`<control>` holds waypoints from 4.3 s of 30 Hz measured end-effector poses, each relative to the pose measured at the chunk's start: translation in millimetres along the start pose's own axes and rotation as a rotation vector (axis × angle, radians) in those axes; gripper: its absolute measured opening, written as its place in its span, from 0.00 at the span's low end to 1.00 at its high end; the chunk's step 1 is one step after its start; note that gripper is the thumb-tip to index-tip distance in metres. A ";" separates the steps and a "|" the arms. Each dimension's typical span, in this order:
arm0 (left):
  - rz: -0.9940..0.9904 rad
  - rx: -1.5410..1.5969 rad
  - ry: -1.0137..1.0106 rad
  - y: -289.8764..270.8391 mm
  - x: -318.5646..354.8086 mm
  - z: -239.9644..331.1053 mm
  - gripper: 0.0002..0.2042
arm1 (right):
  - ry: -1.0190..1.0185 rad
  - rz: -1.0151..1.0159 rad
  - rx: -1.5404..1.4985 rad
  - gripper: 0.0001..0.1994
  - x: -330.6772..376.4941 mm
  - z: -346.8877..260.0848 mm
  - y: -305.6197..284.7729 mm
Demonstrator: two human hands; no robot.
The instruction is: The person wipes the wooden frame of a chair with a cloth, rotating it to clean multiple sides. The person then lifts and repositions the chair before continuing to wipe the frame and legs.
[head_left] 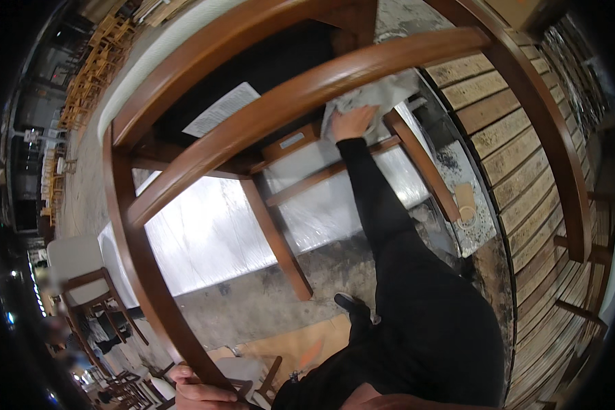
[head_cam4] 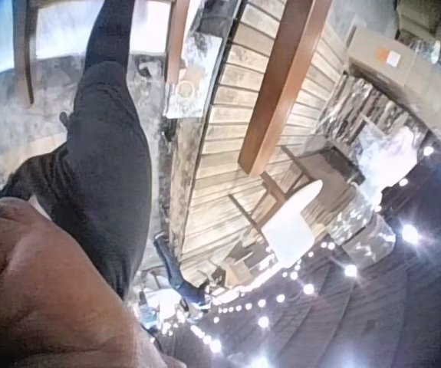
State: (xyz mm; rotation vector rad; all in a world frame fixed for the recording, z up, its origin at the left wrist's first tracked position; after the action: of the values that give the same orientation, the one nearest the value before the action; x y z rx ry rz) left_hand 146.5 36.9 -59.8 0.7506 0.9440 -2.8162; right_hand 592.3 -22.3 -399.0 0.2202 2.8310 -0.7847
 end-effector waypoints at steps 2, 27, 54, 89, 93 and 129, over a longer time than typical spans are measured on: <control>0.015 -0.023 -0.017 1.0 1.3 -1.4 0.18 | 0.021 -0.259 0.355 0.42 24.6 27.5 16.3; 0.037 0.046 0.082 6.6 -4.4 -5.2 0.17 | -0.706 0.233 -0.068 0.30 -69.7 -63.5 -31.0; 0.148 0.036 0.122 -3.8 -29.6 -32.3 0.20 | -0.368 -0.328 0.272 0.15 116.9 -16.8 114.0; 0.084 0.066 0.180 -1.5 -52.9 -58.0 0.22 | -0.253 -0.532 -0.599 0.14 138.4 -89.2 135.3; 0.127 0.095 0.228 -2.6 -48.5 -57.1 0.21 | -0.354 -0.326 -0.379 0.30 163.3 -113.3 144.2; 0.147 0.023 -0.108 5.0 -53.4 -69.5 0.22 | 0.126 -0.627 -0.620 0.18 130.6 -148.1 124.1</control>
State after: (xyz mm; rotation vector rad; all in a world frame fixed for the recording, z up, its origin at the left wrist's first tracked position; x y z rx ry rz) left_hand 224.0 69.3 -85.3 0.6350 0.8067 -2.7128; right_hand 467.9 172.0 -365.2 -0.7549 3.1064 0.0713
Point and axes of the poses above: each hand's wrist, its own x-axis away from the middle knuckle, its own y-axis out of the palm, z = x × y, the point moved 6 cm from there along -x, towards the middle knuckle, and after that the axes turned 3 degrees about -x, right-handed, at the moved point
